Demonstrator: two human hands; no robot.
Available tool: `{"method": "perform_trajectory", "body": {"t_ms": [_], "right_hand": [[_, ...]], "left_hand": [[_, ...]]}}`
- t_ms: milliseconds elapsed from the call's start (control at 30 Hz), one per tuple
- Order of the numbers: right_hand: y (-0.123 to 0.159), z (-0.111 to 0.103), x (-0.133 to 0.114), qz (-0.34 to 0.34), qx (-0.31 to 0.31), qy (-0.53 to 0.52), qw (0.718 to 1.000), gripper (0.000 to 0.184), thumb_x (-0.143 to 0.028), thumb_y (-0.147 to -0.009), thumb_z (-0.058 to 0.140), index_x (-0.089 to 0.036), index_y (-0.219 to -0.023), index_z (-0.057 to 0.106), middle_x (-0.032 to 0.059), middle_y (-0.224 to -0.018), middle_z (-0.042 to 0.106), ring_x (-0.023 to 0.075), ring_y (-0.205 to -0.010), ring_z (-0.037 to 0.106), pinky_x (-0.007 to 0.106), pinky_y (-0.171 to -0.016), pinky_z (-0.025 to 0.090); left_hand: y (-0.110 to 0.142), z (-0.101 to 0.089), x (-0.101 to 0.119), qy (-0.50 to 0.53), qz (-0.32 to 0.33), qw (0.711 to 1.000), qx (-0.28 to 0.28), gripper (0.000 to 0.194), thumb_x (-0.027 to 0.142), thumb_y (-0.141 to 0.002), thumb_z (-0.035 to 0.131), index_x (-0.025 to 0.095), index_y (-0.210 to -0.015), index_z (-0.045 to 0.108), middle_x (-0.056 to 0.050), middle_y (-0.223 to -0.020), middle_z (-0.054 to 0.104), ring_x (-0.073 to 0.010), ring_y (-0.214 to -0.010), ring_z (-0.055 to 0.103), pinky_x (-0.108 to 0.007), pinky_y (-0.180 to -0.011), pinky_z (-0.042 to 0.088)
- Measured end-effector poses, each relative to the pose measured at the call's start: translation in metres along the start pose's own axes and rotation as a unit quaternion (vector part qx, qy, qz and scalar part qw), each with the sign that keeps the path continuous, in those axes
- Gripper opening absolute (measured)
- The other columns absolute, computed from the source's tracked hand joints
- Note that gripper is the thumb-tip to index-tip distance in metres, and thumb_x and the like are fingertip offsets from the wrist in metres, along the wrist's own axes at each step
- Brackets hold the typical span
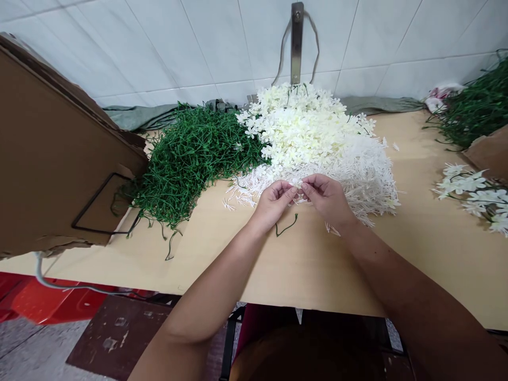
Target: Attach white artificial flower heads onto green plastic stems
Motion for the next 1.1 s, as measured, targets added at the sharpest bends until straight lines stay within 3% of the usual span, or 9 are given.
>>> {"method": "perform_trajectory", "body": {"t_ms": [400,500,533,633,700,733,833,967,1100], "right_hand": [[-0.003,-0.003,-0.002,0.049,-0.012,-0.065,0.997,0.027,-0.042,-0.069,0.072,-0.018,-0.073,0.058,-0.0024,-0.060,0.061,0.0075,-0.051,0.048,0.024,-0.053,0.044],[0.001,-0.008,-0.019,0.063,-0.171,-0.079,0.980,0.023,-0.037,-0.072,0.071,-0.017,-0.073,0.062,-0.0020,-0.061,0.062,0.0075,-0.053,0.052,0.023,-0.056,0.046],[0.006,-0.007,-0.027,0.076,-0.288,-0.083,0.951,0.020,-0.036,-0.074,0.070,-0.016,-0.074,0.065,-0.0006,-0.063,0.064,0.0084,-0.057,0.056,0.023,-0.059,0.048],[0.032,-0.005,-0.050,0.122,-0.621,-0.074,0.771,0.021,-0.032,-0.078,0.067,-0.013,-0.086,0.072,0.0077,-0.087,0.072,0.0136,-0.078,0.066,0.027,-0.072,0.052],[0.042,-0.005,-0.057,0.141,-0.700,-0.070,0.697,0.024,-0.033,-0.079,0.066,-0.012,-0.088,0.073,0.0110,-0.099,0.071,0.0153,-0.085,0.067,0.029,-0.078,0.053],[0.044,-0.004,-0.058,0.147,-0.708,-0.067,0.687,0.025,-0.035,-0.079,0.066,-0.012,-0.087,0.073,0.0114,-0.101,0.071,0.0155,-0.086,0.067,0.029,-0.078,0.053],[0.037,0.001,-0.049,0.136,-0.640,-0.039,0.755,0.027,-0.040,-0.077,0.066,-0.014,-0.082,0.073,0.0082,-0.089,0.072,0.0140,-0.078,0.065,0.028,-0.072,0.053],[0.015,0.002,-0.029,0.078,-0.381,0.085,0.917,0.020,-0.035,-0.078,0.064,-0.017,-0.070,0.066,-0.0005,-0.063,0.061,0.0095,-0.056,0.053,0.023,-0.054,0.044],[0.005,0.003,-0.017,0.043,-0.198,0.247,0.948,0.014,-0.027,-0.080,0.059,-0.017,-0.071,0.063,0.0016,-0.066,0.061,0.0127,-0.061,0.054,0.027,-0.058,0.042]], "left_hand": [[-0.002,-0.005,-0.001,-0.019,0.006,0.999,0.025,0.021,0.034,-0.070,0.070,0.017,-0.070,0.058,0.003,-0.061,0.058,-0.0072,-0.054,0.049,-0.024,-0.060,0.042],[-0.003,-0.010,0.002,-0.023,0.011,0.999,0.040,0.019,0.032,-0.071,0.069,0.017,-0.070,0.058,0.003,-0.061,0.058,-0.0071,-0.054,0.049,-0.023,-0.059,0.042],[-0.004,-0.013,0.003,-0.025,0.016,0.998,0.048,0.018,0.032,-0.072,0.068,0.017,-0.069,0.058,0.003,-0.061,0.058,-0.0070,-0.054,0.048,-0.023,-0.059,0.042],[-0.009,-0.024,0.005,-0.052,0.036,0.995,0.082,0.015,0.029,-0.075,0.065,0.017,-0.069,0.057,0.002,-0.061,0.057,-0.0070,-0.054,0.047,-0.022,-0.058,0.041],[-0.014,-0.035,0.005,-0.087,0.053,0.987,0.122,0.012,0.025,-0.075,0.063,0.017,-0.070,0.056,0.002,-0.062,0.056,-0.0072,-0.055,0.047,-0.022,-0.057,0.040],[-0.017,-0.042,0.005,-0.106,0.064,0.981,0.149,0.010,0.023,-0.075,0.062,0.017,-0.070,0.056,0.002,-0.063,0.055,-0.0073,-0.056,0.047,-0.022,-0.058,0.039],[-0.025,-0.065,0.000,-0.173,0.089,0.955,0.223,0.003,0.019,-0.075,0.058,0.017,-0.074,0.057,0.001,-0.068,0.055,-0.0085,-0.060,0.048,-0.022,-0.063,0.041],[-0.031,-0.090,-0.004,-0.343,0.085,0.893,0.279,0.013,0.018,-0.076,0.056,0.017,-0.085,0.065,-0.004,-0.088,0.059,-0.0122,-0.073,0.053,-0.027,-0.075,0.045],[-0.031,-0.096,-0.004,-0.494,0.035,0.821,0.285,0.025,0.023,-0.079,0.055,0.019,-0.099,0.068,-0.008,-0.103,0.058,-0.0214,-0.102,0.056,-0.034,-0.095,0.042]]}}
Point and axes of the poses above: each hand's wrist, its own y-axis away from the middle knuckle, its own z-axis out of the palm, x = y × z, the point moved 3 cm from there along -y, towards the middle knuckle
